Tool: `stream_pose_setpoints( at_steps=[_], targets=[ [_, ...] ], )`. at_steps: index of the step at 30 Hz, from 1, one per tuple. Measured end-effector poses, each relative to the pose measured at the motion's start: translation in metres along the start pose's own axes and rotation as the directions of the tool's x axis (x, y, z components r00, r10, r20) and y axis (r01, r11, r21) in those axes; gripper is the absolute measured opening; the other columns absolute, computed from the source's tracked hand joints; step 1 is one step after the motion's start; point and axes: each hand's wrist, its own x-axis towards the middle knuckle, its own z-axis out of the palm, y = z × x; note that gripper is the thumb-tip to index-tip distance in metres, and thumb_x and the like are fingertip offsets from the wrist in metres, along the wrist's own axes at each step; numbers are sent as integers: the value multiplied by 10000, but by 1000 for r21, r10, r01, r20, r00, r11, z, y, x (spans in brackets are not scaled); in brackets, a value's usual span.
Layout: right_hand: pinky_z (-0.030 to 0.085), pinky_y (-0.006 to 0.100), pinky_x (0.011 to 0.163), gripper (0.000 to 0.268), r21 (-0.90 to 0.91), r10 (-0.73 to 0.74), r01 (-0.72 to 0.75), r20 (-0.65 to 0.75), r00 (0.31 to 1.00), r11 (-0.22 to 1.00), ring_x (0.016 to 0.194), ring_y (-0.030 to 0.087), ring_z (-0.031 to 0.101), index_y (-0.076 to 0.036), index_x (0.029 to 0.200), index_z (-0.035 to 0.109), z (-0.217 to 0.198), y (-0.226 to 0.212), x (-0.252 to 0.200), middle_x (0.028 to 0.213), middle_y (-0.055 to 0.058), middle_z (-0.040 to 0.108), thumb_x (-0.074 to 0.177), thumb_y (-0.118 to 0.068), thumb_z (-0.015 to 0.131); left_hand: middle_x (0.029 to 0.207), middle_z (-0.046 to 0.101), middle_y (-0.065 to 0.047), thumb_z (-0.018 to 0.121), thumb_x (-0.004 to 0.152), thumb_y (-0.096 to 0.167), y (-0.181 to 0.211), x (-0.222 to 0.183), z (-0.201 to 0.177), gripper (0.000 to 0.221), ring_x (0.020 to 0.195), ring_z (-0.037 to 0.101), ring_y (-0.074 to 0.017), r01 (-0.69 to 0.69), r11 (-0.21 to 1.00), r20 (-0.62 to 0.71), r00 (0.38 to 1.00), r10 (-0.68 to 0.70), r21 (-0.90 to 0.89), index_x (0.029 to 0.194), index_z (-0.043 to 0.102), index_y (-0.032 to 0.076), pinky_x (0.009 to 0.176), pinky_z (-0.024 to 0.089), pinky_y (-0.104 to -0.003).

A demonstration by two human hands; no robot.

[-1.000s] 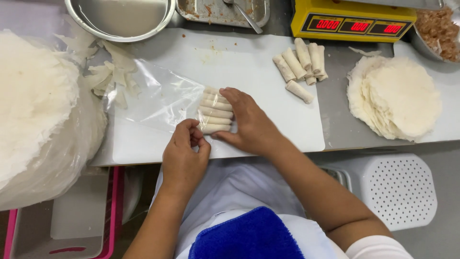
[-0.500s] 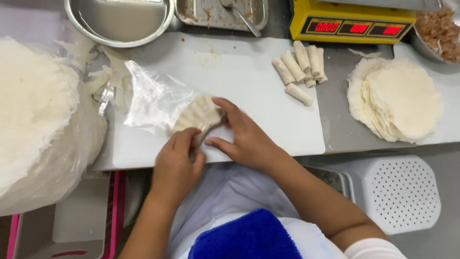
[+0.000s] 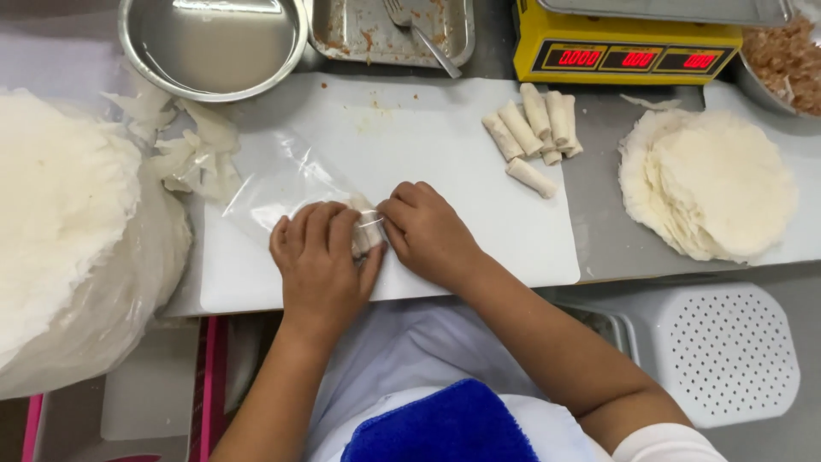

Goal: Rolling spring rolls and packaging them into plastic bags

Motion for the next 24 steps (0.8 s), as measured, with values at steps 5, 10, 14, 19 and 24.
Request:
stream_pose_setpoints(
  at_steps=[5, 10, 14, 19, 24],
  targets=[
    [527, 300, 672, 214, -40, -101, 98, -71, 992, 994, 733, 193, 608, -65, 902, 727, 8, -2, -14, 793, 75, 615, 1010, -167, 573, 1086, 596, -63, 704, 934, 339, -21, 12, 23, 303, 1130, 561, -274, 58, 990, -120, 992, -42, 129, 1153, 632, 143, 1025, 382, -463],
    [487, 371, 655, 180, -84, -147, 134, -172, 974, 987, 720, 257, 574, -93, 768, 618, 6, 8, -26, 764, 66, 533, 929, -167, 651, 1293, 640, -175, 702, 963, 224, 11, -6, -33, 346, 1350, 525, -448, 53, 991, -4, 999, -54, -122, 1250, 581, 73, 1144, 229, -647],
    [438, 450, 818, 137, 22, -8, 10, -101, 995, 1000, 918, 313, 532, -69, 1061, 587, -5, -2, -35, 1078, 110, 542, 939, -113, 629, 1219, 528, -231, 693, 950, 125, 11, -34, -51, 299, 1171, 558, -401, 169, 948, -12, 984, -178, -269, 1151, 560, -52, 1044, 492, -491],
    [397, 557, 1127, 472, 88, -192, 206, -139, 971, 975, 1319, 387, 492, -90, 1370, 504, 6, -18, -28, 1431, 181, 431, 968, -245, 697, 953, 621, -149, 628, 892, -28, 8, -39, -47, 73, 920, 591, -330, 161, 945, -30, 984, -176, -284, 957, 630, 6, 884, 498, -421],
    [314, 603, 1181, 771, 109, -144, 162, -154, 977, 981, 1379, 425, 441, -138, 1471, 438, 23, -19, -16, 1456, 195, 431, 883, -510, 771, 891, 621, -53, 714, 852, -1, 0, -48, -35, 127, 828, 701, -234, 152, 968, -32, 986, -161, -200, 914, 661, 96, 716, 597, -323]
  ],
)
